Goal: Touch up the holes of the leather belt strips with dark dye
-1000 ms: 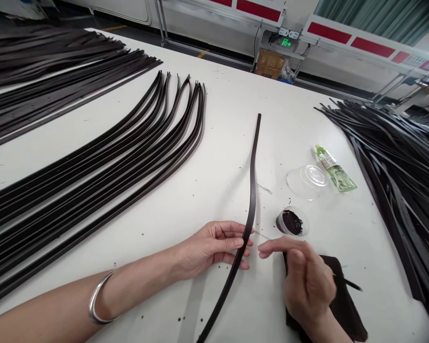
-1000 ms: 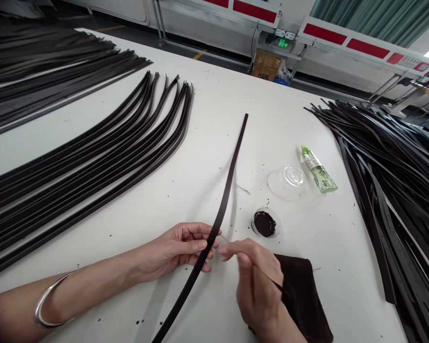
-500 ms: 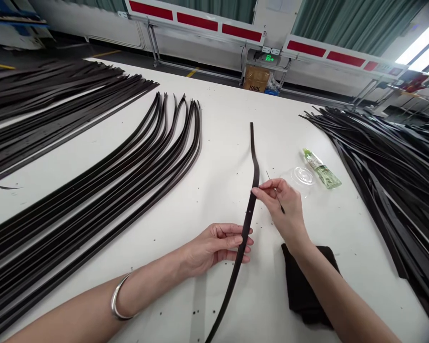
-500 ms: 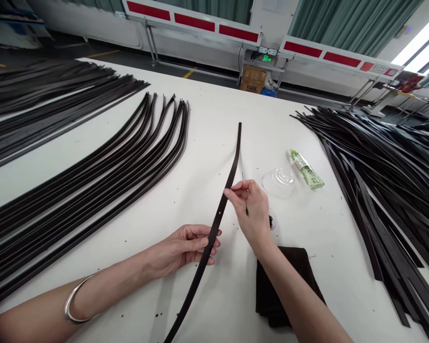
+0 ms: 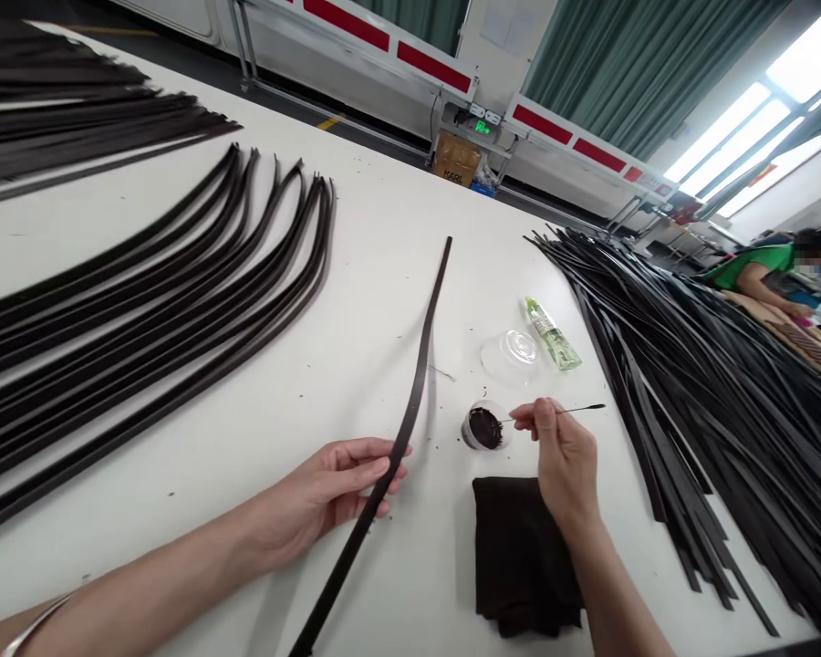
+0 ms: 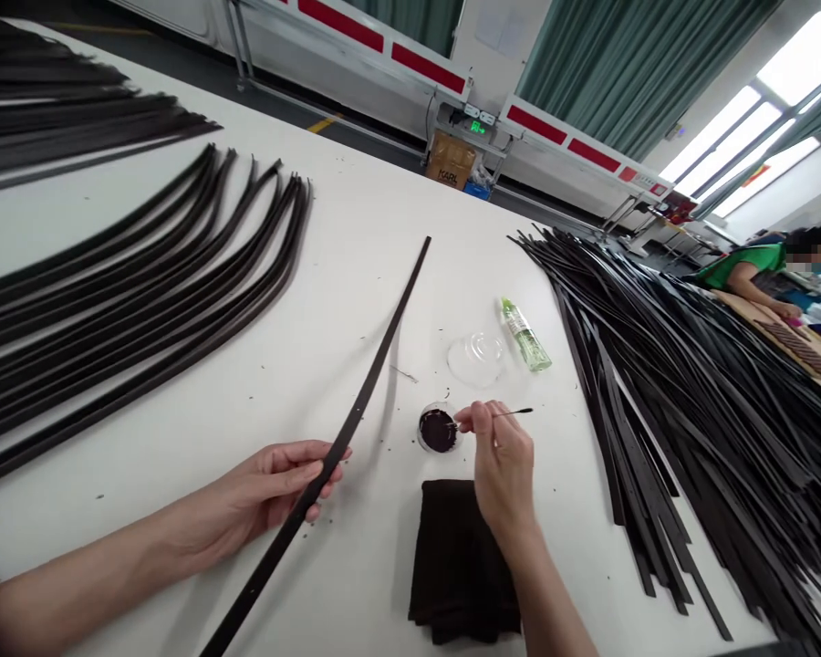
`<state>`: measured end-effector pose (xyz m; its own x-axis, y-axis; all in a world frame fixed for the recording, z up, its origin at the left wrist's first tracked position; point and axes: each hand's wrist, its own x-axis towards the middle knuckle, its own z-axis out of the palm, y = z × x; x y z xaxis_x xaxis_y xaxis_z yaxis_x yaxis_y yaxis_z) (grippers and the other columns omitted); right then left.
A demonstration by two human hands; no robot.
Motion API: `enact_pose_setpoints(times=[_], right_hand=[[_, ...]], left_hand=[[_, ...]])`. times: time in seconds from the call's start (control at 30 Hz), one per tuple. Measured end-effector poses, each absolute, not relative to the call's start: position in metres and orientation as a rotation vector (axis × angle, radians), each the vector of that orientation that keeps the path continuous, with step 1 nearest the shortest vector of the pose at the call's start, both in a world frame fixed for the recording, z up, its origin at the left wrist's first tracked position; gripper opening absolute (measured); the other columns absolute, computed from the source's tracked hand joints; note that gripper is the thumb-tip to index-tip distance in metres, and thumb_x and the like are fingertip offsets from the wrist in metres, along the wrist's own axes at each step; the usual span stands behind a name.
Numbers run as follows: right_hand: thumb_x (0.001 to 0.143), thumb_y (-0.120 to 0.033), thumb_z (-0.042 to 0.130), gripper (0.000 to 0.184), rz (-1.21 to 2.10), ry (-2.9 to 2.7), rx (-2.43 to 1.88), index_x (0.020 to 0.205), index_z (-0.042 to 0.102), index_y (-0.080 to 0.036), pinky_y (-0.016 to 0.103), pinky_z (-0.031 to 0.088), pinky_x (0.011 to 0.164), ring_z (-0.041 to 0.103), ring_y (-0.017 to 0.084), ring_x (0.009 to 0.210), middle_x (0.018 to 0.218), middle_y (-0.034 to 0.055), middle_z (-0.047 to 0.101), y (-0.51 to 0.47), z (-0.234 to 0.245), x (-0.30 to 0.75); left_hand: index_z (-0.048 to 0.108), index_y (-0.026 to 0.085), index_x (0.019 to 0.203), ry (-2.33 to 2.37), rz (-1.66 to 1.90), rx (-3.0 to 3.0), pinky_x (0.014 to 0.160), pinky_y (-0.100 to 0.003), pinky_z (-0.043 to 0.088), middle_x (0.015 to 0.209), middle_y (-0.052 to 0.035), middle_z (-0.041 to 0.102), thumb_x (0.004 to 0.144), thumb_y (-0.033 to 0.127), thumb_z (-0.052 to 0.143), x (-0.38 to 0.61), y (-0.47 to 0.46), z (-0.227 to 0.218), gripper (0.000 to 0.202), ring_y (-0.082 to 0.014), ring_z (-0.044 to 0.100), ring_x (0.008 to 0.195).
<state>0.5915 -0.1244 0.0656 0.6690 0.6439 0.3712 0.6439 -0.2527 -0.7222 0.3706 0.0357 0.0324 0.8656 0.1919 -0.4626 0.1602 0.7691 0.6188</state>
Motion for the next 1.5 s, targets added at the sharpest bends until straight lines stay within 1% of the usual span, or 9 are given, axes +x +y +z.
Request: enact_pose_setpoints(times=[0.07,0.17,0.43,0.83,1.0,1.13,1.23,1.37,1.5], right_hand=[[0.100,-0.032,0.039,0.036,-0.107,-1.155,-1.974,0.076,0.061,-0.020,0.029,0.045,0.065,0.056,0.015,0.069,0.069,0.0015,0.060,-0.126,0.056,0.593],[0.100,-0.023,0.039,0.032,-0.217,-1.323,-1.956,0.073,0.054,-0.020,0.029,0.042,0.064,0.050,0.015,0.069,0.065,0.0009,0.056,-0.123,0.045,0.594],[0.099,-0.017,0.042,0.027,-0.219,-1.394,-1.953,0.074,0.053,-0.020,0.028,0.042,0.065,0.048,0.015,0.071,0.066,0.0007,0.056,-0.118,0.037,0.596],[0.098,-0.021,0.044,0.029,-0.185,-1.390,-1.961,0.072,0.055,-0.020,0.029,0.042,0.065,0.050,0.016,0.071,0.066,0.0015,0.059,-0.116,0.032,0.596],[0.100,-0.025,0.041,0.032,-0.183,-1.228,-1.931,0.073,0.057,-0.020,0.030,0.044,0.067,0.053,0.015,0.070,0.067,0.0014,0.060,-0.122,0.045,0.590],[0.099,-0.039,0.041,0.038,0.063,-0.757,-1.839,0.074,0.062,-0.019,0.029,0.047,0.067,0.059,0.015,0.070,0.074,0.0030,0.064,-0.125,0.058,0.578],[0.096,-0.046,0.046,0.040,0.290,-0.596,-1.688,0.073,0.063,-0.018,0.029,0.048,0.064,0.059,0.015,0.067,0.072,0.0031,0.062,-0.120,0.062,0.570],[0.095,-0.047,0.049,0.039,0.438,-0.580,-1.584,0.074,0.064,-0.017,0.030,0.049,0.065,0.059,0.015,0.067,0.072,0.0039,0.062,-0.109,0.064,0.557],[0.098,-0.041,0.045,0.037,0.334,-0.708,-1.645,0.074,0.063,-0.018,0.030,0.048,0.064,0.060,0.015,0.069,0.073,0.0037,0.063,-0.104,0.065,0.537]], left_hand=[[0.072,0.017,0.105,0.533,0.004,0.711,0.071,-0.024,0.055,0.093,-0.0047,0.065,0.086,0.024,0.070,0.372,0.037,0.032,0.021,-0.0112,0.057,0.077],[0.072,0.018,0.104,0.556,-0.009,0.723,0.070,-0.024,0.054,0.091,-0.0044,0.065,0.086,0.024,0.069,0.372,0.038,0.031,0.019,-0.0114,0.056,0.076],[0.071,0.020,0.109,0.576,-0.017,0.742,0.072,-0.026,0.053,0.095,-0.0052,0.067,0.087,0.024,0.068,0.370,0.039,0.026,0.022,-0.0122,0.056,0.076],[0.073,0.019,0.107,0.568,-0.013,0.735,0.070,-0.026,0.053,0.091,-0.0058,0.066,0.086,0.025,0.069,0.372,0.038,0.031,0.021,-0.0122,0.055,0.074],[0.073,0.017,0.103,0.560,-0.015,0.745,0.070,-0.025,0.054,0.089,-0.0056,0.065,0.085,0.025,0.070,0.373,0.038,0.035,0.019,-0.0126,0.055,0.075],[0.073,0.017,0.103,0.553,-0.007,0.726,0.072,-0.027,0.055,0.091,-0.0056,0.065,0.085,0.024,0.071,0.372,0.037,0.035,0.019,-0.0123,0.057,0.075],[0.073,0.017,0.103,0.552,0.010,0.715,0.073,-0.028,0.056,0.094,-0.0058,0.066,0.083,0.023,0.073,0.372,0.037,0.036,0.021,-0.0125,0.059,0.076],[0.072,0.015,0.103,0.521,0.016,0.698,0.078,-0.033,0.058,0.094,-0.0067,0.066,0.081,0.023,0.075,0.372,0.036,0.036,0.023,-0.0145,0.061,0.080],[0.072,0.014,0.100,0.495,0.012,0.674,0.080,-0.038,0.059,0.095,-0.0089,0.067,0.079,0.021,0.077,0.372,0.035,0.035,0.023,-0.0177,0.064,0.084]])
